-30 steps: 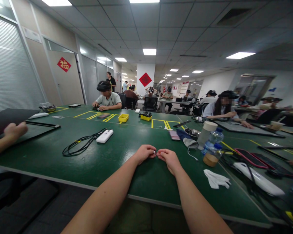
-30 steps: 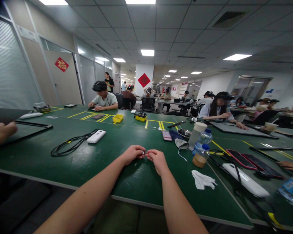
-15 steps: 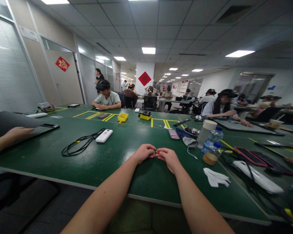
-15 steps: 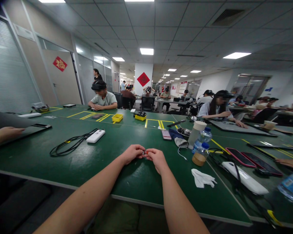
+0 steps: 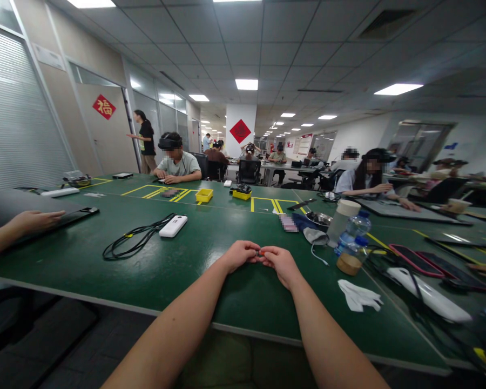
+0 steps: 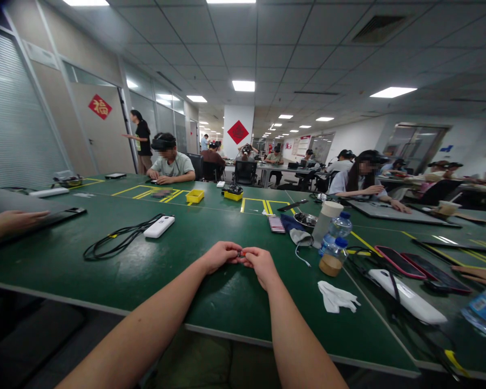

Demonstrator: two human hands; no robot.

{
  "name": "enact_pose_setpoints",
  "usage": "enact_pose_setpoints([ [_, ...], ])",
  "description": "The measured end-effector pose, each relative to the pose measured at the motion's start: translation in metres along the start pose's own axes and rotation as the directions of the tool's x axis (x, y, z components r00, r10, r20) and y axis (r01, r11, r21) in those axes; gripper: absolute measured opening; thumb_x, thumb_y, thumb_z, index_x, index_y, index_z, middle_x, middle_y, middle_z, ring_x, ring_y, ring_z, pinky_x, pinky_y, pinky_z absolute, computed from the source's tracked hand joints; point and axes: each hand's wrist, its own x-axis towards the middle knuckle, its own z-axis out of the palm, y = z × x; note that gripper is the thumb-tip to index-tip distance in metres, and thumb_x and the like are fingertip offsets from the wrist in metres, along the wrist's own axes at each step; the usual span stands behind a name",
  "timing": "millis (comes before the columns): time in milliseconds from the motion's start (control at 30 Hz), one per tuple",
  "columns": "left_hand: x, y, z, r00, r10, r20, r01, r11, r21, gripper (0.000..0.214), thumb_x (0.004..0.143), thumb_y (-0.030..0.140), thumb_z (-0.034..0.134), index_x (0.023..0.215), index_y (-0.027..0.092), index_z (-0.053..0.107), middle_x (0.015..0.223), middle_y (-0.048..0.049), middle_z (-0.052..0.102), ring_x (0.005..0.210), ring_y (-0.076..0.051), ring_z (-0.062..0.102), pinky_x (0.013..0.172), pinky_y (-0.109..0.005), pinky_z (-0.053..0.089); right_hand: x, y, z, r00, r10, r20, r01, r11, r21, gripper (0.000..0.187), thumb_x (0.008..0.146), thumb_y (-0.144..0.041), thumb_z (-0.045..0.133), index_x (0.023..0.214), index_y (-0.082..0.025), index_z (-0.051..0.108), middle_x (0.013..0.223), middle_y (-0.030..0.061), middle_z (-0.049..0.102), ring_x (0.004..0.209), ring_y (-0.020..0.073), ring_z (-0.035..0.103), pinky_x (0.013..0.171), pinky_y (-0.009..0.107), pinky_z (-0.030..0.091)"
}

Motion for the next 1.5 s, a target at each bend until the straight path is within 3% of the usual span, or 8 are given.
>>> enact_pose_setpoints([
  [733,-0.0005,-0.0005,-0.0007,0.999,0.019,0.025,-0.02,1.0,0.018,0.032,0.072,0.012,0.061,0.103,0.011,0.066,0.085,-0.0075,0.07,0.067,-0.01,0.064,0.069,-0.023,0.052,0.0007,0.0011,-0.0005,1.0,-0.004,-0.011,0.004,1.0,-0.003,0.018,0.07,-0.016,0.063,0.087,-0.013,0.065,0.075,0.0074,0.071,0.065,0.0152,0.068,0.051,0.02,0.05],
  [1100,0.0008,-0.0022,-0.0007,0.999,0.043,0.021,-0.043,0.999,-0.011,0.021,0.072,0.009,0.061,0.092,0.011,0.064,0.082,-0.0065,0.069,0.065,-0.01,0.065,0.066,-0.022,0.052,0.0013,0.0024,-0.0007,1.0,-0.025,-0.012,0.025,0.999,-0.035,0.018,0.068,-0.02,0.065,0.085,-0.014,0.063,0.074,0.0057,0.069,0.062,0.0137,0.066,0.05,0.02,0.048],
  [1267,0.0039,-0.0055,-0.0037,1.0,0.016,-0.017,-0.018,0.992,-0.121,0.019,0.074,0.007,0.058,0.092,0.012,0.061,0.081,-0.0055,0.067,0.062,-0.009,0.065,0.064,-0.022,0.054,0.0026,0.0051,-0.0018,0.998,-0.037,-0.052,0.036,0.999,-0.016,0.021,0.064,-0.023,0.069,0.083,-0.014,0.064,0.072,0.0037,0.068,0.062,0.0138,0.066,0.055,0.022,0.05],
  [1500,0.0071,-0.0074,-0.0029,0.997,-0.053,-0.047,0.045,0.986,-0.159,0.018,0.076,0.007,0.056,0.094,0.011,0.06,0.075,-0.0064,0.068,0.058,-0.009,0.064,0.061,-0.021,0.054,0.0018,0.0027,-0.0022,1.0,-0.001,-0.007,0.002,0.998,0.065,0.018,0.067,-0.026,0.069,0.08,-0.013,0.066,0.075,0.0071,0.07,0.071,0.0162,0.067,0.069,0.027,0.053],
])
